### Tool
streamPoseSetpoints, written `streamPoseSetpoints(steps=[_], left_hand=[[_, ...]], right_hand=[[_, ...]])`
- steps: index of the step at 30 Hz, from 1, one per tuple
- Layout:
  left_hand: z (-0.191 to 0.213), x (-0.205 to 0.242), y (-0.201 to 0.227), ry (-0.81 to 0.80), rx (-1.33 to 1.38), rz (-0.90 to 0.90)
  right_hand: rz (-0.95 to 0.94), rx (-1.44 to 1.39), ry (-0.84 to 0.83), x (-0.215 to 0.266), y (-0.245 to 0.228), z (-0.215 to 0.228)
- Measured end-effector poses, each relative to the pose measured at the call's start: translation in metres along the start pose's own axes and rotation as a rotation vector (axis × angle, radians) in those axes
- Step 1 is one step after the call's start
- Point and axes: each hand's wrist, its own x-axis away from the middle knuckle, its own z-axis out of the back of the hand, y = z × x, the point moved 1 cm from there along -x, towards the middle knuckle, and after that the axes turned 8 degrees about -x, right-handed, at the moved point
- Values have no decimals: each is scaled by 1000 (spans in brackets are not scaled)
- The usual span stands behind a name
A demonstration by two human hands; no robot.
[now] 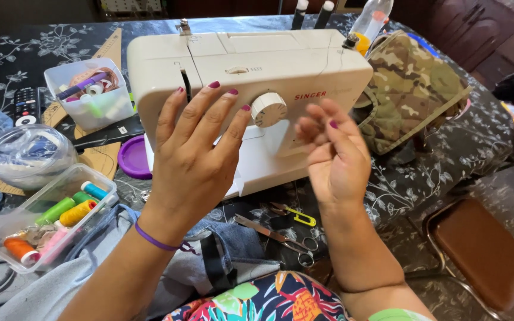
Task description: The person is threading the needle of a sewing machine and inserting the bobbin case to prepare for sewing.
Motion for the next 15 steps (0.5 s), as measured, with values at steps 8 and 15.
streamPoseSetpoints(steps=[8,15], left_hand=[[-1,1,1,17,-34,-17],[1,-1,0,18,-28,-4]], right_hand=[[922,750,35,-64,-52,13],[1036,988,17,-142,-86,19]])
